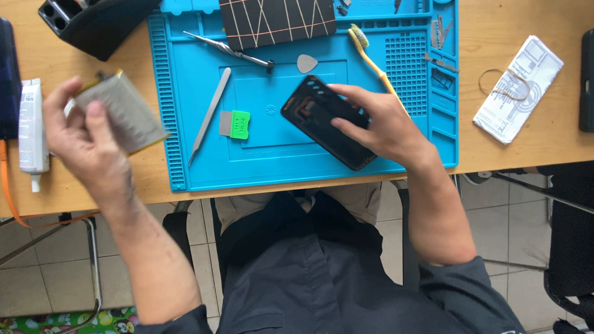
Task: The person cleans the back of a disassembled smartphone using a toothbrush and tweezers. They then clean small screws on a blue work mat with the toothbrush and tweezers before wiping the phone again.
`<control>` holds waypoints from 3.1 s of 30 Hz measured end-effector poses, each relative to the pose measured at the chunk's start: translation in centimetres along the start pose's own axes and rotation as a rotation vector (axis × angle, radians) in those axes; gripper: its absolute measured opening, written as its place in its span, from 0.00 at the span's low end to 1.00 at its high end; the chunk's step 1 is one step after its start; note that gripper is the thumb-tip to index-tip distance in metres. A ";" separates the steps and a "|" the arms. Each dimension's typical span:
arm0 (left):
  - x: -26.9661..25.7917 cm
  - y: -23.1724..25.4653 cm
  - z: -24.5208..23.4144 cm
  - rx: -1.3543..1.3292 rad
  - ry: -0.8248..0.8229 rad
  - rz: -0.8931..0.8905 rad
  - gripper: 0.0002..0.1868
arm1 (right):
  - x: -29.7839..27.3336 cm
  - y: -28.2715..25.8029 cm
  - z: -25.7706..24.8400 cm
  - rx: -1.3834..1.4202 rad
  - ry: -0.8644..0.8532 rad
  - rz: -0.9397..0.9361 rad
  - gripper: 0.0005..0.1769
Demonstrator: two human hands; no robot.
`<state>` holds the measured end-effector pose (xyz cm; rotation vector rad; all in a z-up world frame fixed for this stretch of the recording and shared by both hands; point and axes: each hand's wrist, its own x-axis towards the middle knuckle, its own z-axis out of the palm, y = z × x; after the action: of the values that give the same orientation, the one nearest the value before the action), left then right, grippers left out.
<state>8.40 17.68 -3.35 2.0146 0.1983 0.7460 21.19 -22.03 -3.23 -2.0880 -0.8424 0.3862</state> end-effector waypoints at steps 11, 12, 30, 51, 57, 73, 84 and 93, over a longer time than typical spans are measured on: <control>-3.1 -2.3 -1.5 0.498 0.088 0.019 0.16 | 0.4 -1.3 2.0 -0.573 0.032 -0.154 0.39; -3.1 -2.3 -1.4 0.502 0.089 0.012 0.16 | 0.0 -1.3 2.4 -0.570 0.025 -0.157 0.39; -5.8 2.3 2.8 0.478 -0.022 0.164 0.20 | -4.9 0.6 2.2 -0.420 0.044 -0.121 0.46; -5.6 4.8 11.2 0.069 -0.409 0.428 0.19 | -2.8 0.1 1.0 -0.202 0.182 -0.295 0.16; -5.5 5.5 11.2 0.136 -0.486 0.497 0.22 | -4.0 -0.3 2.9 -0.435 0.240 -0.371 0.18; -6.2 4.5 11.5 0.333 -0.428 0.431 0.23 | 0.0 -1.5 0.6 -0.212 0.280 -0.362 0.09; -4.4 -0.1 5.7 0.839 -0.313 0.219 0.07 | -1.2 -3.9 7.6 0.124 0.417 -0.494 0.10; -8.9 7.5 10.3 0.237 -0.257 0.304 0.09 | -6.9 -3.3 11.8 0.717 0.140 -0.115 0.36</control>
<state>6.12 2.39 -4.72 2.3770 -0.1821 0.6633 8.49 -18.39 -7.92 -1.3784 -0.6146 0.4008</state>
